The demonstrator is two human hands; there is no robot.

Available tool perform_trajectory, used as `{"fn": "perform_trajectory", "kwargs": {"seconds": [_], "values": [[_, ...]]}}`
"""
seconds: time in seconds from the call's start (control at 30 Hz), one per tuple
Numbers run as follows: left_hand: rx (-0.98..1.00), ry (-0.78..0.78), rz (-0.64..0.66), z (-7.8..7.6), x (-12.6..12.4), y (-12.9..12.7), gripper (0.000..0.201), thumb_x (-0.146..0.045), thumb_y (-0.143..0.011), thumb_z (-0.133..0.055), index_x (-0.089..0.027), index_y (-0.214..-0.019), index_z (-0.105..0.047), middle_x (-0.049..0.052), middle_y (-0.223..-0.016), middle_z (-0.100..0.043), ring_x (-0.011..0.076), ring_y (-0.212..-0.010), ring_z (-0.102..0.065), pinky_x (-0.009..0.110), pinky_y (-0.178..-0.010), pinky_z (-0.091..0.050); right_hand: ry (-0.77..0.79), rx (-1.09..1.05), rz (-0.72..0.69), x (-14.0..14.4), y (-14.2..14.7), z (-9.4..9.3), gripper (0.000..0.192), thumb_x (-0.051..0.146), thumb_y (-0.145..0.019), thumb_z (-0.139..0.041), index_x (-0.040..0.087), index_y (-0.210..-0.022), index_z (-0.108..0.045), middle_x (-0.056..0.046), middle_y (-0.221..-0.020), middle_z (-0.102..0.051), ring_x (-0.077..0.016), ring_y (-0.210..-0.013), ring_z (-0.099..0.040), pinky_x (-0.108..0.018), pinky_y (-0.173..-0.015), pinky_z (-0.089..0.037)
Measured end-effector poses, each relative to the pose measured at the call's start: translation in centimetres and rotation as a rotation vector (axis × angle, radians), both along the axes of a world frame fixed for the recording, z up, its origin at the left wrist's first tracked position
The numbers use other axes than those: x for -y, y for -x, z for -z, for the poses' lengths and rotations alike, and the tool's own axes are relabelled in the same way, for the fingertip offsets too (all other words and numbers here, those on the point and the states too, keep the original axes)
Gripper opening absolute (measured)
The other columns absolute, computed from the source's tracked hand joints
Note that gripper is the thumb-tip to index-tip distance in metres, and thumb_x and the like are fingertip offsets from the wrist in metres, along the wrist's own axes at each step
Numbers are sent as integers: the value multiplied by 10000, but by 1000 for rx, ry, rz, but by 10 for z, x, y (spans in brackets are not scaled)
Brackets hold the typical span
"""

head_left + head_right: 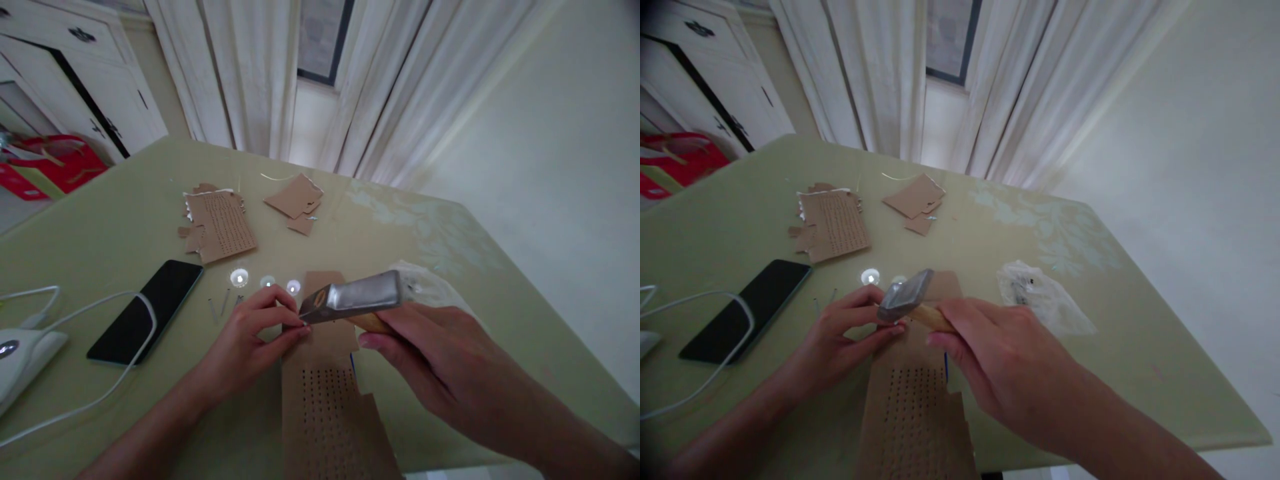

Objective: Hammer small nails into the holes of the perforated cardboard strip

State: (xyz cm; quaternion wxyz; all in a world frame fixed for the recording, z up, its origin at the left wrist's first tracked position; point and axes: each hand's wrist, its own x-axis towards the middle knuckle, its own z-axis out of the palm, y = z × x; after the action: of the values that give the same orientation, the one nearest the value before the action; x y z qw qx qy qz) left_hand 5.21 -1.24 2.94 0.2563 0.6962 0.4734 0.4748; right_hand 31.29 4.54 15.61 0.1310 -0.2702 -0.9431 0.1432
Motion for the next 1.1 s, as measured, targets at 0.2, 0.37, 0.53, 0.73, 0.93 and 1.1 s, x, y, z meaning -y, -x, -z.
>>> {"fn": "perform_trajectory", "kwargs": {"seconds": [0.2,0.37,0.53,0.73,0.93,1.1], "values": [[2,36,18,-2,0,0,147,-175,-997,-725,-220,-893,-818,38,-967,-722,160,-832,-705,250,-690,-569,38,78,-45,0,2,13,256,365,-1194,-482,216,-1065,-645,-32,-846,-747,-195,-653,-675,-326,-600,-400],[-20,62,11,5,1,3,67,-290,-983,-817,-274,-1037,-853,42,-1097,-727,183,-948,-728,306,-820,-595,-54,-90,14,-2,-3,-6,197,374,-1171,-546,251,-1072,-664,29,-652,-611,-162,-504,-505,-309,-548,-358],[-52,146,21,3,1,5,333,-407,-858,-942,-280,-1138,-814,43,-1201,-716,212,-1010,-706,342,-871,-591,8,1,-6,-2,-2,10,217,349,-1186,-501,227,-1086,-651,-17,-800,-728,-186,-620,-647,-317,-596,-397],[-45,147,6,3,1,4,363,-348,-855,-937,-311,-1189,-800,22,-1192,-720,194,-975,-677,308,-824,-549,90,168,-44,-4,1,34,268,355,-1196,-463,187,-1108,-652,-63,-907,-782,-237,-725,-740,-345,-639,-410],[-43,182,15,3,2,5,339,-400,-871,-927,-296,-1164,-792,33,-1201,-712,201,-993,-671,306,-806,-537,172,39,-5,-4,4,31,205,305,-1177,-508,192,-1083,-651,-58,-915,-776,-218,-774,-729,-322,-681,-429],[-40,154,23,3,2,4,384,-389,-869,-935,-303,-1211,-785,34,-1184,-723,200,-995,-685,317,-866,-568,278,1,45,-6,3,44,200,315,-1152,-555,197,-1039,-670,-46,-874,-756,-207,-743,-695,-325,-681,-424]]}}
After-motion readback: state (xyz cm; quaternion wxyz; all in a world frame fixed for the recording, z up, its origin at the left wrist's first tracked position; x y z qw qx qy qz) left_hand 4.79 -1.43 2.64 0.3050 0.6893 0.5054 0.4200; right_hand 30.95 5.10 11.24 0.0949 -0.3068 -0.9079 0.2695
